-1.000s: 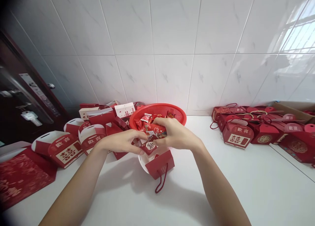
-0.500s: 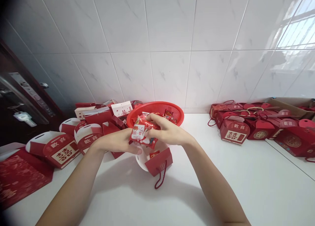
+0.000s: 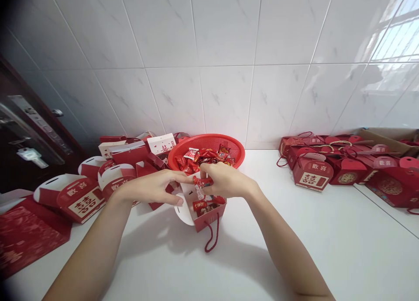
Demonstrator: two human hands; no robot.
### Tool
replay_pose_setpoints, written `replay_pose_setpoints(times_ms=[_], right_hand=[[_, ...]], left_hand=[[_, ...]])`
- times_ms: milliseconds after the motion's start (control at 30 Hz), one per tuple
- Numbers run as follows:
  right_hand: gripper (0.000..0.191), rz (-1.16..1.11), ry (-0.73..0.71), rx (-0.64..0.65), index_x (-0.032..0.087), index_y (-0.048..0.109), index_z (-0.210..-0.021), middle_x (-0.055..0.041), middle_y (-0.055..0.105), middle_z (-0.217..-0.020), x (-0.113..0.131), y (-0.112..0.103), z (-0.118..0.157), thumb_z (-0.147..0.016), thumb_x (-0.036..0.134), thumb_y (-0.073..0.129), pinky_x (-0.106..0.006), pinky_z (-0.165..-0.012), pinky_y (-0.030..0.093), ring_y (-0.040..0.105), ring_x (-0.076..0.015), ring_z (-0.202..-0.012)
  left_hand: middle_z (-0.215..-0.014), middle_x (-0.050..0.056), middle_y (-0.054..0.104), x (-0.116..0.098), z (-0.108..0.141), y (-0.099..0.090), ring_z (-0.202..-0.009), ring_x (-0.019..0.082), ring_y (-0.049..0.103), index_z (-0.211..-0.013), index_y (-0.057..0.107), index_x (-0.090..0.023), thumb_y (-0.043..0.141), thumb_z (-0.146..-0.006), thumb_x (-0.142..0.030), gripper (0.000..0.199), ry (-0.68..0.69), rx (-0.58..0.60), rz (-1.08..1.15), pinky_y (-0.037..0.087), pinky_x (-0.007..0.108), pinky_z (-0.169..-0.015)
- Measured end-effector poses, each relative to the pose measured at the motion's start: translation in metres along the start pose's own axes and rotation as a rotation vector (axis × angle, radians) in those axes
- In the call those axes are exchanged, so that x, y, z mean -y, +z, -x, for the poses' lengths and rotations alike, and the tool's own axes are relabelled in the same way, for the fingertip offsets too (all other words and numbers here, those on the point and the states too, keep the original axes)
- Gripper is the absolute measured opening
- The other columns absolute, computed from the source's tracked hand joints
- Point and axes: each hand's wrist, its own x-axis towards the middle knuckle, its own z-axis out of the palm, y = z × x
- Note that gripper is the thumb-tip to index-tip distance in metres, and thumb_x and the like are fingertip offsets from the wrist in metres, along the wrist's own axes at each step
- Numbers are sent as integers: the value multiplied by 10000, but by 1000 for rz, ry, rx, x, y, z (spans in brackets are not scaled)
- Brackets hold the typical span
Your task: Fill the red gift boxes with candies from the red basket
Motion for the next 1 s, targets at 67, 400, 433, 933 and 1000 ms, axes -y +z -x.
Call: replay_pose_setpoints(times_ms=[67, 400, 433, 933, 1000], right_hand=[[103, 30, -6, 32, 196, 616, -872, 17, 575, -704, 0, 0, -2, -799, 246, 669, -246, -541, 291, 486, -127, -629], [263, 102, -42, 74, 254, 723, -1039, 7, 662, -759, 7, 6, -5, -799, 186, 640, -252, -565, 282, 532, -130, -656], [279, 101, -15, 31, 242, 705, -1065, -8, 683, -823, 7, 7, -5, -800, 184, 638, -251, -562, 284, 551, -137, -684], [317, 104, -79, 263, 264, 769, -975, -14, 706, -848, 7, 11, -6, -869, 139, 497, -246, -539, 308, 546, -128, -653], [312, 103, -102, 314, 250, 770, -907, -3, 663, -739, 6, 12, -8, -882, 142, 479, -247, -510, 296, 488, -116, -579]], left_hand=[[-1037, 21, 673, 2, 0, 0, -823, 174, 576, -1278, 673, -215, 649, -757, -320, 532, -36, -4, -3, 440, 241, -711], [-1017, 11, 694, 6, -4, -2, -841, 177, 600, -1321, 650, -234, 664, -761, -299, 565, 6, 25, 32, 454, 235, -742], [-1018, 7, 697, 6, -4, -1, -829, 172, 599, -1333, 640, -241, 665, -763, -300, 574, 11, 26, 34, 455, 234, -736], [-1004, 24, 711, -2, -6, 4, -838, 186, 631, -1308, 656, -222, 628, -787, -311, 529, 26, 65, 89, 459, 232, -709], [-1017, 40, 707, -2, -7, 5, -852, 196, 631, -1286, 669, -203, 632, -779, -309, 519, 15, 62, 90, 461, 238, -715]])
